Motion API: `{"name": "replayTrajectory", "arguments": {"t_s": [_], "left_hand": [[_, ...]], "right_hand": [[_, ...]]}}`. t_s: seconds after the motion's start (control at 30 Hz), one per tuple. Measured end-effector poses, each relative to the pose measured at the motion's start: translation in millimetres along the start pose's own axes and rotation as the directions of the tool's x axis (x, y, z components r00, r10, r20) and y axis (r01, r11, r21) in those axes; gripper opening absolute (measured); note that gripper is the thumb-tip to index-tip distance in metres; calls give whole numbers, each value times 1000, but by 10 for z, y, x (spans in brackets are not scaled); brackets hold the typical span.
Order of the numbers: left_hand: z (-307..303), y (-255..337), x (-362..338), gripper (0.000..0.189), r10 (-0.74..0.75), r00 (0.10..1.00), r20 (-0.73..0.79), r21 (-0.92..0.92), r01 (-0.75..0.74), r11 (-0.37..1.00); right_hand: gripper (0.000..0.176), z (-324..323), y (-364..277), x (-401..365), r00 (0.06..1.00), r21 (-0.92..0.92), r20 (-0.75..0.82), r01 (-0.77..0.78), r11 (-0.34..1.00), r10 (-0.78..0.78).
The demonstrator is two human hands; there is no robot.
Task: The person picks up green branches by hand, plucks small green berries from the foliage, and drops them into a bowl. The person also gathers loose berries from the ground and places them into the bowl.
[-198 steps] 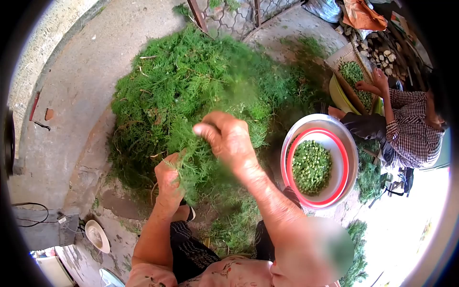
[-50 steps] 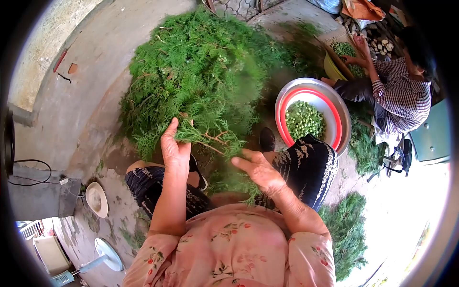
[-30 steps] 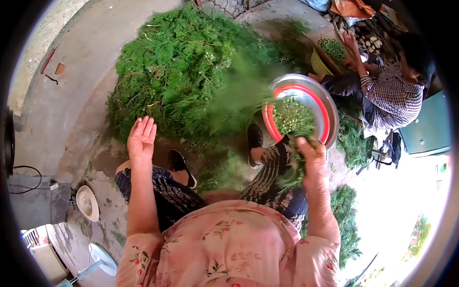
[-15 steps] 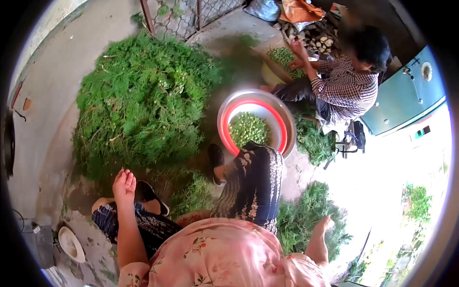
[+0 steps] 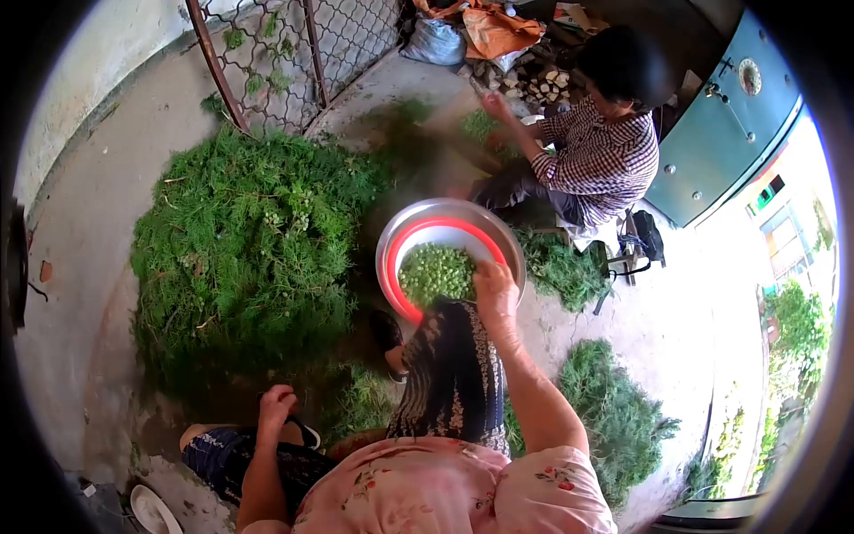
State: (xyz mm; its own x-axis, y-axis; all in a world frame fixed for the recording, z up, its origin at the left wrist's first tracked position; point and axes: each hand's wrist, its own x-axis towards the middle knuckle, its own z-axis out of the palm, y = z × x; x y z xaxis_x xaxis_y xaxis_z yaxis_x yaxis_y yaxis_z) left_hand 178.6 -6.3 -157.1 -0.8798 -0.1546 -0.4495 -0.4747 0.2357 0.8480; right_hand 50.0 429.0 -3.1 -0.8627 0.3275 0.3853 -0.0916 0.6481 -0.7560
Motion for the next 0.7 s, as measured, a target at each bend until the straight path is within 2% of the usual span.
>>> {"name": "replayTrajectory", "arguments": {"t_s": [0.03,0.1,0.17,0.2,0.3,0.4,0.5,0.6,0.7], "left_hand": [[21,4,-19,20,19,997,75,135,-29,990],[25,-120,-42,25,-38,986,164,301,-13,953],[6,-468,43,32,-90,974,207,428,-7,904],[-13,-422,13,36,-125,969,216,421,23,907],[-37,-503,16,25,70,981,183,427,-144,893],[-29,-388,7,25,35,988,152,423,-96,901],[-8,-168,-49,36,-96,979,180,429,9,903],[29,-161,-21,36,-26,973,227,439,-79,895],[75,183,-158,35,-24,978,207,515,-88,853]], "right_hand": [[22,122,32,30,992,-98,56,116,988,-111],[23,279,-7,-36,967,-179,238,140,974,-95],[22,236,-260,-100,863,-328,497,280,902,-87],[22,210,-416,-107,833,-353,544,338,872,-102],[20,228,-436,-133,838,-344,542,292,892,-65],[19,249,-390,-146,861,-334,502,276,901,-78],[17,239,-434,-144,869,-326,490,259,909,-72],[17,215,-474,-162,885,-324,455,272,906,-103],[19,289,-475,-208,900,-316,417,276,908,-128]]}}
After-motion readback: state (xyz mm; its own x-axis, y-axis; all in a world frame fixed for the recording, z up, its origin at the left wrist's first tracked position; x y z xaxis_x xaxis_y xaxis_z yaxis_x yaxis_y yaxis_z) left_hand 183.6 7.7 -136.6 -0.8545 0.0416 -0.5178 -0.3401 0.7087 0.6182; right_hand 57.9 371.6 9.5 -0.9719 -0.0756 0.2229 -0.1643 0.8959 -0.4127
